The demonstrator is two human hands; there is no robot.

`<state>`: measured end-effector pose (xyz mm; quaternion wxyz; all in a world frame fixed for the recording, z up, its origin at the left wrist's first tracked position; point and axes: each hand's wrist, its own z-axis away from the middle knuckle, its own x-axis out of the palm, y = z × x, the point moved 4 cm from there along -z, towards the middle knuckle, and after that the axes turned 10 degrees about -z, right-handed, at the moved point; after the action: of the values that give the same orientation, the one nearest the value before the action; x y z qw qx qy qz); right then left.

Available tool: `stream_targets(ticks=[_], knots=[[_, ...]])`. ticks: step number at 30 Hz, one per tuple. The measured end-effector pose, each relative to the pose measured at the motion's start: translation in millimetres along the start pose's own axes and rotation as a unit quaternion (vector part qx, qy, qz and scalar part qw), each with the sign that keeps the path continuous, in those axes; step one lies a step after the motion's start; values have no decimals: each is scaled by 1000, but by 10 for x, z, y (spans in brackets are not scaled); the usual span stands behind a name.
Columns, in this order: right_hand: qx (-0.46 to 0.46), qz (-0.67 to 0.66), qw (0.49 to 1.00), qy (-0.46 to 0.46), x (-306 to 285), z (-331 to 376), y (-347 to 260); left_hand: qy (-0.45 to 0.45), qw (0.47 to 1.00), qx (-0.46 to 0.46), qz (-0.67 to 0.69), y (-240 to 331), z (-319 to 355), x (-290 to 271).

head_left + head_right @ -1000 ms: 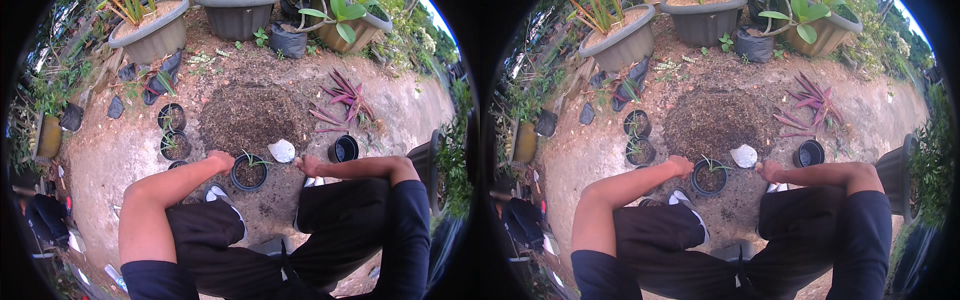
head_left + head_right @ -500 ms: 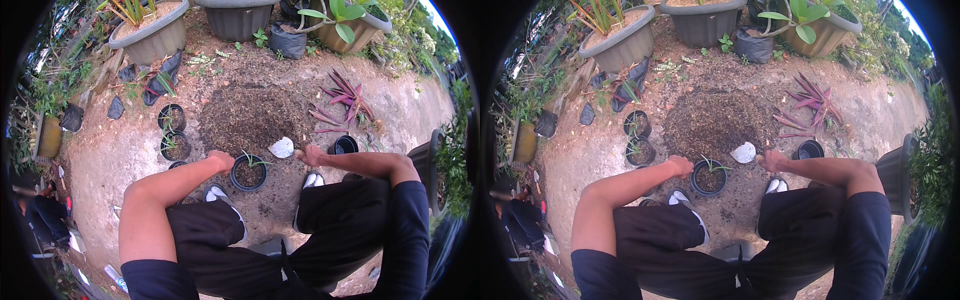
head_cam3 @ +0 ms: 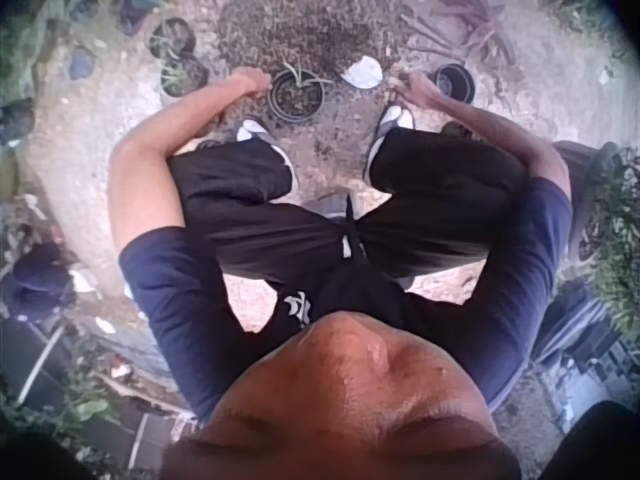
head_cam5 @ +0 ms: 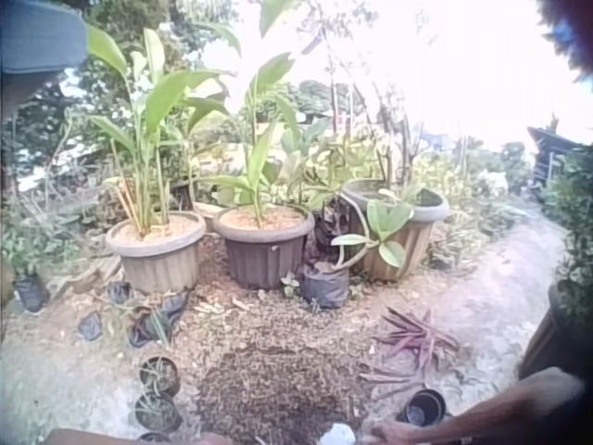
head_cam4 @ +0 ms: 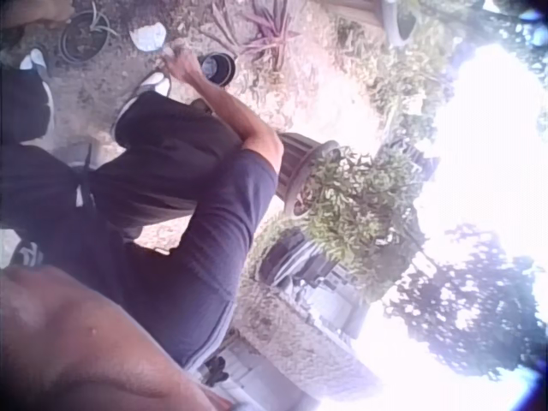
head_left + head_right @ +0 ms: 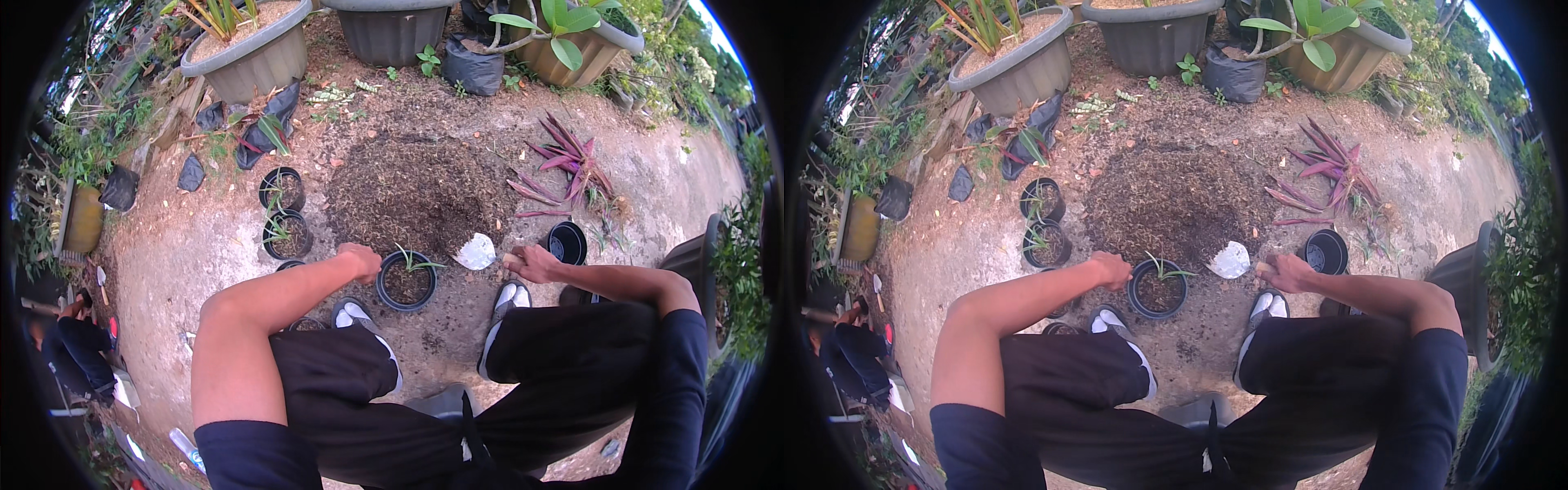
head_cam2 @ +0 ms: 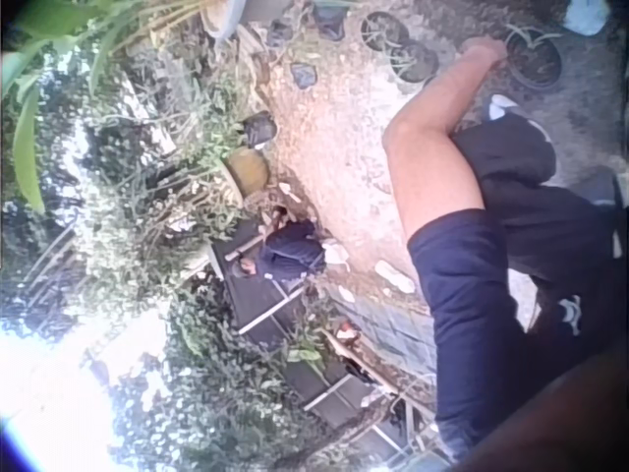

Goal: The person uses a trowel to scoop soil from a pile into a small black pot containing a seedling, pressing the soil down by hand to secure the plant.

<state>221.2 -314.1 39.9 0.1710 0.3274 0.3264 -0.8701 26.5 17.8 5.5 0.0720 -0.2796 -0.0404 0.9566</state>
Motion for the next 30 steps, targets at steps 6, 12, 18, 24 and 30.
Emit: stream_targets(ticks=[6, 12, 18, 24, 30], knots=[[-43, 13, 999, -4, -309, 237, 34, -9, 1000, -18, 1, -16, -49, -14], [-153, 85, 984, -21, -704, 241, -374, 1, 1000, -4, -9, 3, -2, -47], [-229, 160, 958, -71, -742, 121, -893, 0, 1000, 2, -7, -4, 32, -51], [-243, 241, 937, -72, -733, 51, -1194, 24, 999, -21, 24, -42, -85, 48], [-235, 320, 916, -61, -782, 52, -1584, 9, 1000, -22, 4, -19, -65, 25]])
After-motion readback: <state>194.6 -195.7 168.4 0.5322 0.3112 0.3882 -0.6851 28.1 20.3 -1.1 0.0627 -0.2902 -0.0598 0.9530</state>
